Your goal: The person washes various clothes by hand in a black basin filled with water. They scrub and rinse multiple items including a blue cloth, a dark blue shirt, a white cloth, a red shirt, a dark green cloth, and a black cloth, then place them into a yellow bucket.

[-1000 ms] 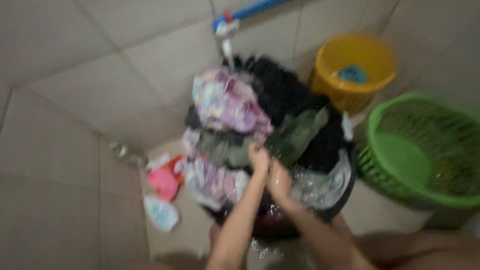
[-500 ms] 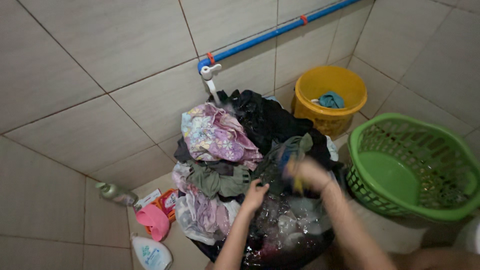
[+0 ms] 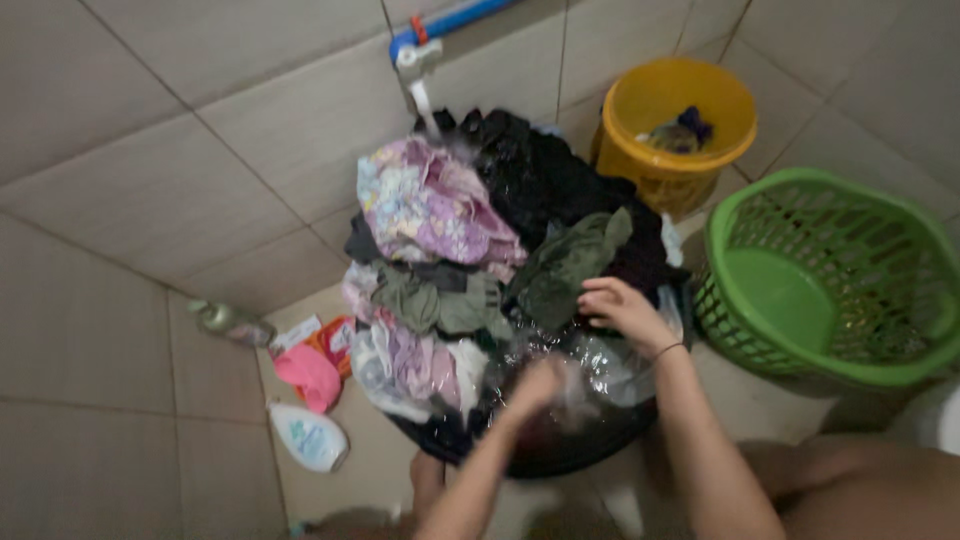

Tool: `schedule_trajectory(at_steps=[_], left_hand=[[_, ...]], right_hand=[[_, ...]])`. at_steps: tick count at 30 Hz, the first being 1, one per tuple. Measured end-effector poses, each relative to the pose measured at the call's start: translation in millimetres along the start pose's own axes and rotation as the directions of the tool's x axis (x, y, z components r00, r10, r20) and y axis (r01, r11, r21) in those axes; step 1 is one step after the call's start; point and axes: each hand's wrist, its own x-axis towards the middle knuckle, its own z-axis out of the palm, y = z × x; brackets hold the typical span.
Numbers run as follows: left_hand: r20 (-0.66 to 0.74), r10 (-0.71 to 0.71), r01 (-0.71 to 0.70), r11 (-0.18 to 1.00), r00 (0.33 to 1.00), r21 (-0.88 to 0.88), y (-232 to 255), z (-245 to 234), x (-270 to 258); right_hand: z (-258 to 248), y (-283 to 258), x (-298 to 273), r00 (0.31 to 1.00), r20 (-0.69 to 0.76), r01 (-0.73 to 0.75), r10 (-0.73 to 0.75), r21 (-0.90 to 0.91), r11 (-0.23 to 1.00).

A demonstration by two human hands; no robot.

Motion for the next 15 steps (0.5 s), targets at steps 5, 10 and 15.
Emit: schedule_trajectory(at_steps=[5,10,15], left_hand=[[-0.264,0.323,-0.416,0.735,0.909,-0.535,64.4,-115.4,-8.7],[-0.419,0.136,-0.419,0.559,0.898,-0.716,96.6,-210.3,-39.2],[-0.490,0.049,-0.241,0.910,0.870,-0.338,8.7,-197.7,-2.8]], right_hand=[[16.7,49.2,-14.3,0.862,0.499,0.261,-0.087,-0.291,0.921],[34.0,49.9,-10.5,0.952,0.297,0.204,-0.067,-0.459,0.865],[36.2,2.7,-16.7,0.762,0.393,0.624,-0.515,-0.660,0.418]])
